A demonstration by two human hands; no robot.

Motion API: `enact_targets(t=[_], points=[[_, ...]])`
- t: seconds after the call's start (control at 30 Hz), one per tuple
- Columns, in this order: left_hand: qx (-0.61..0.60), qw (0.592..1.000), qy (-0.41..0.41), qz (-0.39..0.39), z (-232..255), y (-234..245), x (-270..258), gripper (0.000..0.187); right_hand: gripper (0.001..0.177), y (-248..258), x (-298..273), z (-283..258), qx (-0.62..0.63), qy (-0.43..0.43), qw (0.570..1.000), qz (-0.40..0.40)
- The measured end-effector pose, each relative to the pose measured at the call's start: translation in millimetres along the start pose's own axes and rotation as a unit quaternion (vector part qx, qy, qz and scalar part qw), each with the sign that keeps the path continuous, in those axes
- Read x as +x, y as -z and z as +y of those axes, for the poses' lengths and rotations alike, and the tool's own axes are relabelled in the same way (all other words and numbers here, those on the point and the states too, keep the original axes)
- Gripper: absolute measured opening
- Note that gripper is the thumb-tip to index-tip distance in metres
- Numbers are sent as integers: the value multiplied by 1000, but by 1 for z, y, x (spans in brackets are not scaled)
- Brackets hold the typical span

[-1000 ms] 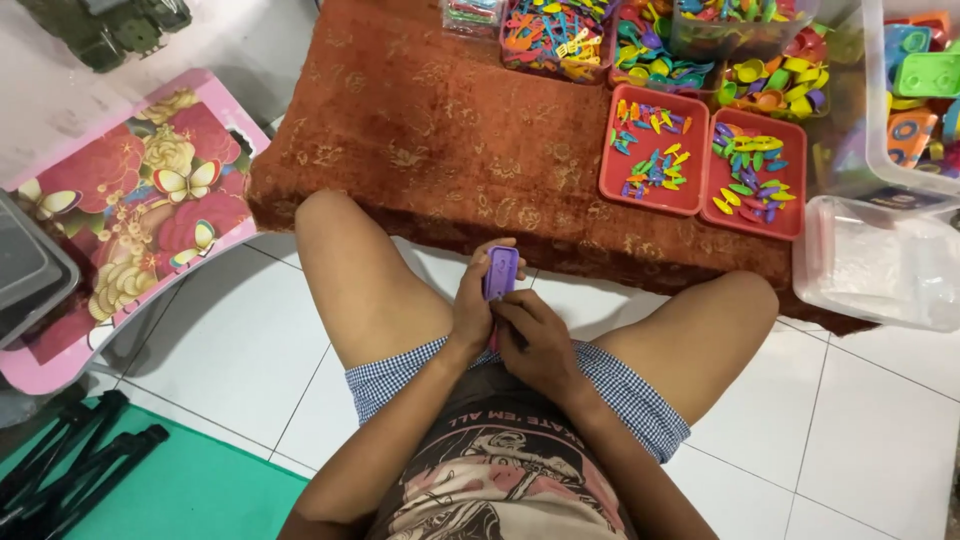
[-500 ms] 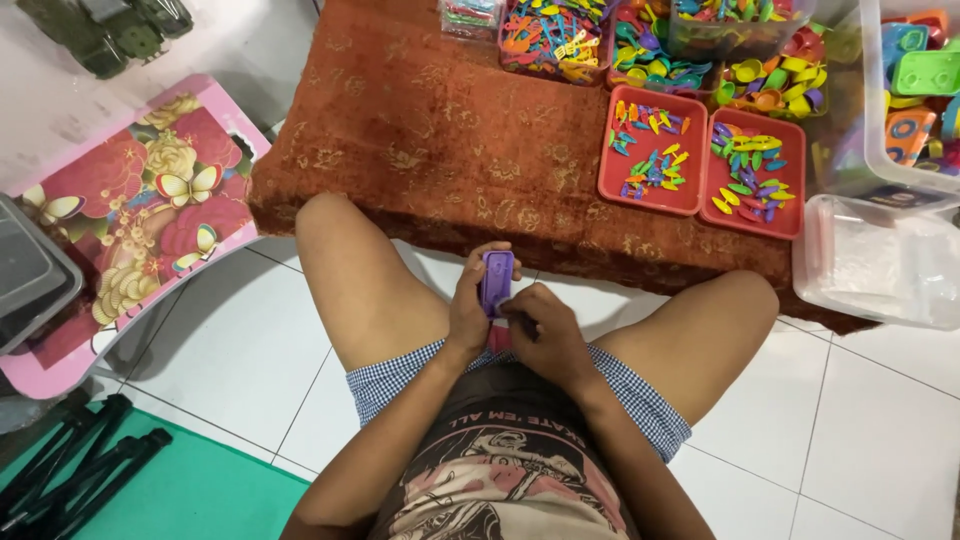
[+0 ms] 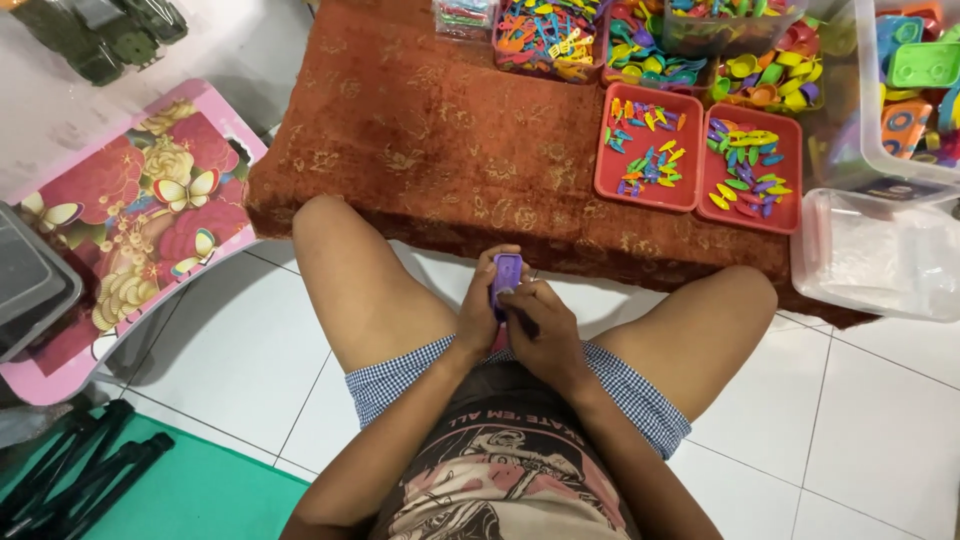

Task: Cleaning small plastic alphabet and shape toys individually using a cloth.

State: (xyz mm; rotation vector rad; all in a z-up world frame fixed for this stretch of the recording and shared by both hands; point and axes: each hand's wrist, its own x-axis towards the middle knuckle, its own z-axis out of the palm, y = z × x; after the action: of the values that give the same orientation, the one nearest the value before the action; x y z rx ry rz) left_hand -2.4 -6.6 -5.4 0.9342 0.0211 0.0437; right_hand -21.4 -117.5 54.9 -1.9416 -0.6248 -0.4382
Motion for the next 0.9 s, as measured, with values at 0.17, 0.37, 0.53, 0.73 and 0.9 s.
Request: enact_targets(t=[0.17, 0.37, 0.53, 0.73, 0.9], points=[[-10, 1000, -11, 22, 5, -3, 1, 45, 17, 1, -1, 3, -23, 27, 999, 6], [16, 999, -28, 38, -1, -1, 1, 43, 17, -3, -5, 0, -156, 108, 982, 1], [53, 997, -47, 38, -9, 1, 0, 44, 12, 1, -3, 7, 23, -54, 997, -41], [77, 994, -64, 39, 7, -4, -2, 42, 14, 8, -11, 32, 191, -240, 951, -32], [239, 966, -93, -24, 22, -20, -12, 45, 9, -2, -23, 47, 92, -269, 959, -13]])
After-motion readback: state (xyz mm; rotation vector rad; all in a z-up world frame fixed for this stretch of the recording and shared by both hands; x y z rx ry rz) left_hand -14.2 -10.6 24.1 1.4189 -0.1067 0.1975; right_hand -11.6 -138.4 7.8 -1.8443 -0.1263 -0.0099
